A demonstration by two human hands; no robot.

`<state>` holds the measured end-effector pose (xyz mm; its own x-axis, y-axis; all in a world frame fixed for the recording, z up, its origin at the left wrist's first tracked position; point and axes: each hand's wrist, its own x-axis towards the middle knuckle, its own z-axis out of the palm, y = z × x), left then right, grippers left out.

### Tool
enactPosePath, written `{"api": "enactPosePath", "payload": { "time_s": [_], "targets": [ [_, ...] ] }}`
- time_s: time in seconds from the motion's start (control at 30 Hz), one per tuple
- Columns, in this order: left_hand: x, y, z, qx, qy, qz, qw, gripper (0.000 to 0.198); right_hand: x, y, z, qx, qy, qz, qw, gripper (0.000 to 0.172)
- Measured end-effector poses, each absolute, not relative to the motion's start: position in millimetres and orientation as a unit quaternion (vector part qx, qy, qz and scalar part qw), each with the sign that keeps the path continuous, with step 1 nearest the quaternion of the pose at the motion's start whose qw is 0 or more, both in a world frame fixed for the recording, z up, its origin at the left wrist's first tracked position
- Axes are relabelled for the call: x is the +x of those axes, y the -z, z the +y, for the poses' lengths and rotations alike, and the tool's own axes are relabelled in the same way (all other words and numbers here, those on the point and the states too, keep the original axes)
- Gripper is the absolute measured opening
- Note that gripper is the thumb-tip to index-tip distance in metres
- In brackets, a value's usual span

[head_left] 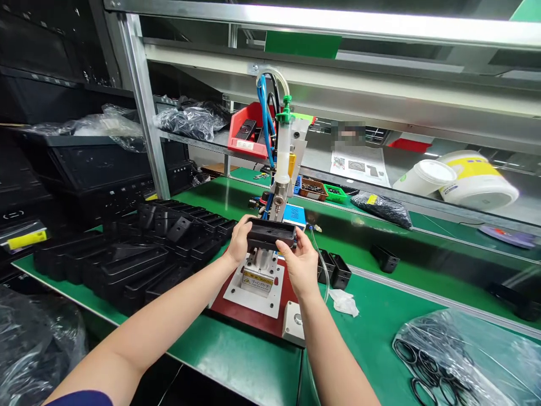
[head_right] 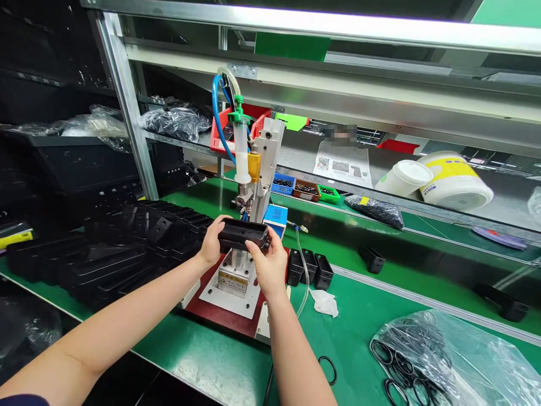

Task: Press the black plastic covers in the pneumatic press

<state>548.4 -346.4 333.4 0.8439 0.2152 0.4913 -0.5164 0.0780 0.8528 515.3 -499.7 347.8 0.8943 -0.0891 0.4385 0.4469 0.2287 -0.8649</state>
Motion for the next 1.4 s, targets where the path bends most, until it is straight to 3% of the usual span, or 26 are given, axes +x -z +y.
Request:
{"api": "enactPosePath", "payload": {
  "time_s": [0.23,0.57,0.73,1.1,1.4],
  "targets": [
    [547,-333,-347,0.641,-0.308,-0.115,0.693,0.026,520,-350,-504,-0.557,0.135,-0.120,0.810,0.067],
    [519,-369,-348,0.660,-0.349,-0.150,0.649,0.026,500,-368,-508,-0.550,0.159,-0.206,0.794,0.057],
    [507,-362,-349,0.692,-0.351,-0.108,0.622,0.041,490,-353,-506,-0.556,0.138,-0.184,0.799,0.050],
    [534,-364,-345,0.694,-0.351,-0.141,0.612,0.071,506,-353,-501,-0.519,0.163,-0.147,0.826,0.053],
    [550,-358,-347,0.711,-0.297,-0.078,0.632,0.077,501,-349,-526,-0.442,0.164,-0.115,0.874,0.039]
  ]
}}
